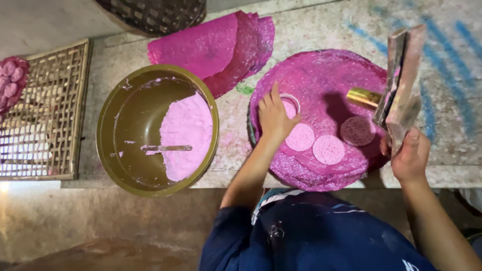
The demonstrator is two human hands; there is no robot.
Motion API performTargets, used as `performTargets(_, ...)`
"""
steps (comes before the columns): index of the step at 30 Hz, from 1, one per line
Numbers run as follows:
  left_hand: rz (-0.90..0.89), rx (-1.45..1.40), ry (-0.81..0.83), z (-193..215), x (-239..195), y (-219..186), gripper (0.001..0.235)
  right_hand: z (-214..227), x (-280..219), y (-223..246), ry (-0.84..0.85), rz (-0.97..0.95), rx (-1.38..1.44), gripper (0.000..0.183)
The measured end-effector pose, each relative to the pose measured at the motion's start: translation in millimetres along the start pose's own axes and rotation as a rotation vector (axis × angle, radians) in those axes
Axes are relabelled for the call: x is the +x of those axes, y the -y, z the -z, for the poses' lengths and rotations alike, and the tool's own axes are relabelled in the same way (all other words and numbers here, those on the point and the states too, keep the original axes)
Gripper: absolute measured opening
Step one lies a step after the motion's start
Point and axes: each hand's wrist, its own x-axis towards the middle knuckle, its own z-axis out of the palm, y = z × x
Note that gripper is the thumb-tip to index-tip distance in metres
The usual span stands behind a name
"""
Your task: The person scoops pink dough from a bowl and uses a wooden press to form circular pieces on a pink mat. The person repeatedly presses the dough and arranges the formed circles on the mat.
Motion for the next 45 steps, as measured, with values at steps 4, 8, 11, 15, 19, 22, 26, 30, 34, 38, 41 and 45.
performTargets(4,-0.095,0.097,0.154,31,50,-33,0.122,10,4,19,0.063,0.031,-0.018,0.067)
performTargets(8,-0.738,-0.123,0.109,56,54,-76,0.119,13,18,75,0.187,0.085,-0.331,0.055)
performTargets(11,-0.595,-0.613,0.594,73,3,-94,0.096,4,18,138,0.362,0.414,-0.833,0.057)
performTargets(15,-0.746,-0.607,0.840,112,-46,-108,0.081,-23,27,233,0.566,0.976,-0.978,0.054)
performTargets(19,-0.897,-0.480,0.940,142,-96,-114,0.067,-50,43,266,1.037,1.266,-0.780,0.054)
performTargets(22,-0.849,-0.319,0.843,159,-132,-119,0.057,-61,37,253,1.404,0.876,-0.534,0.057)
performTargets(26,-0.595,-0.152,0.826,191,-171,-101,0.037,-67,11,231,1.698,0.247,-0.327,0.060)
performTargets(30,-0.435,-0.127,0.770,198,-189,-58,0.037,-83,6,212,1.731,0.073,-0.318,0.062)
performTargets(34,-0.265,-0.349,0.691,219,-208,38,0.042,-116,20,201,1.757,0.172,-0.202,0.059)
performTargets(38,0.077,-0.972,0.548,265,-220,150,0.049,-174,62,215,1.318,1.044,-0.501,0.042)
performTargets(41,0.196,-1.448,0.568,260,-233,178,0.058,-256,100,220,1.093,1.772,-0.901,0.028)
performTargets(45,0.129,-1.785,0.318,239,-231,189,0.064,-379,121,207,0.705,1.992,-0.899,0.043)
